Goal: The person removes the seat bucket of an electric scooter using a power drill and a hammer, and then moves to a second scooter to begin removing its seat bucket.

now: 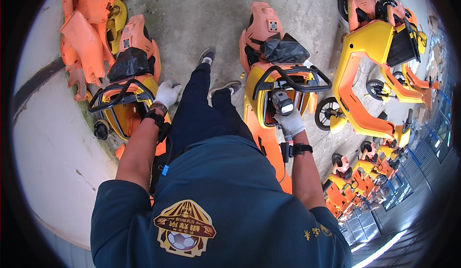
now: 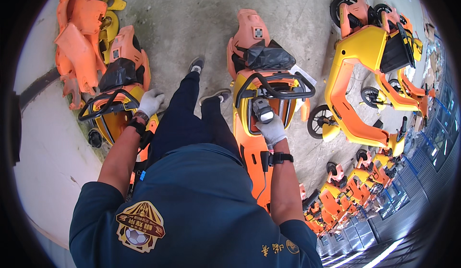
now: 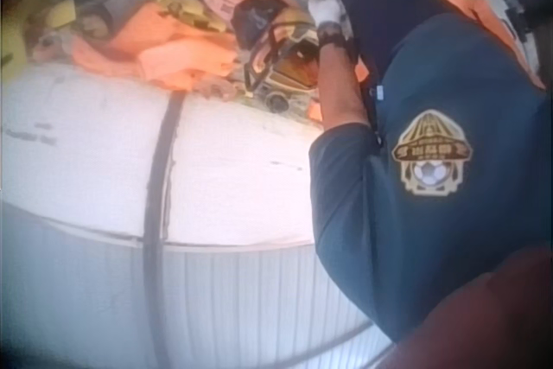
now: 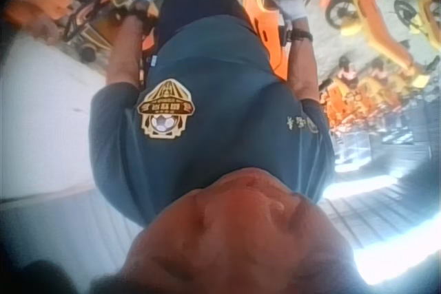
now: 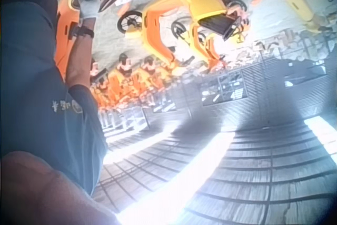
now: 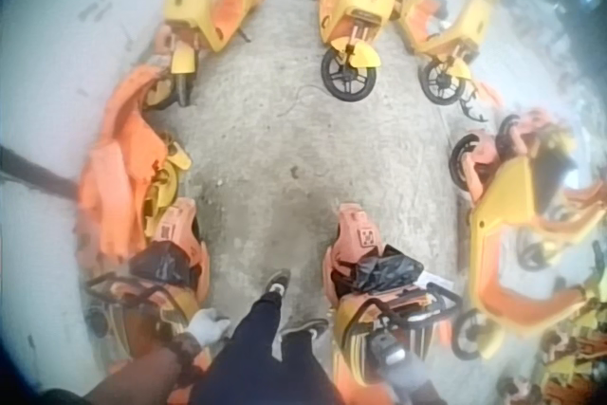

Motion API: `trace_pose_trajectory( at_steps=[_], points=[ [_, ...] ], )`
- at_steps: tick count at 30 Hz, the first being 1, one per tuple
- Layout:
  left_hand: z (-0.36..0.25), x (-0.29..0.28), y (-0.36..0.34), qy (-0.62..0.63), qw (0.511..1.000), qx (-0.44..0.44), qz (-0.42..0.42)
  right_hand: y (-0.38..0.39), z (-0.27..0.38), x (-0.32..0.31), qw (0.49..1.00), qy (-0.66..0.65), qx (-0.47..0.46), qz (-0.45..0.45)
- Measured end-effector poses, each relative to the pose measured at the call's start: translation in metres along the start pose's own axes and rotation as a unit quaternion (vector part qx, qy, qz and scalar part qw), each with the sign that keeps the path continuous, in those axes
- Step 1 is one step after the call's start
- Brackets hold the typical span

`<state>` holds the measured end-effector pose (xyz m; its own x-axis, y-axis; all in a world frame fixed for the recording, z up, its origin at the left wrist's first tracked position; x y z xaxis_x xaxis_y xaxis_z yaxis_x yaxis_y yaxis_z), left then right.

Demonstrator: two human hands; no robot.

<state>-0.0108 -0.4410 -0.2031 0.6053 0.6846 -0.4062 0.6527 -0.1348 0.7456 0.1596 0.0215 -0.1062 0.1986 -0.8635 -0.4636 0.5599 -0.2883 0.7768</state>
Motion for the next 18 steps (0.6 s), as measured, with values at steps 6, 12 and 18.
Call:
trace_pose_trajectory(
  at_steps=[6,12,18],
  points=[
    [0.006,-0.003,0.006,0.017,0.998,-0.053,0.019,0.02,0.038,-0.015,0.992,0.107,-0.041,-0.057],
    [0.015,-0.004,0.003,0.02,0.999,-0.031,0.018,0.026,0.023,-0.014,0.992,-0.117,0.038,-0.018],
    [0.018,-0.002,0.002,0.033,0.999,-0.031,0.005,0.021,0.036,-0.02,0.998,-0.061,0.009,-0.034]
  ],
)
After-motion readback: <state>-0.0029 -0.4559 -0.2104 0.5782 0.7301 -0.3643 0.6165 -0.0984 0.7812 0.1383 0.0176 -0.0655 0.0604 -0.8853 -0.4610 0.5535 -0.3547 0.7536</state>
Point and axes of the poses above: each hand's wrist, its own y-axis away from the middle knuckle, its own x-axis out of the palm, z = x × y, the point moved 10 cm from there along -y, towards the middle knuckle, and after that the axes turned 1 degree about y, right-handed, at the moved point
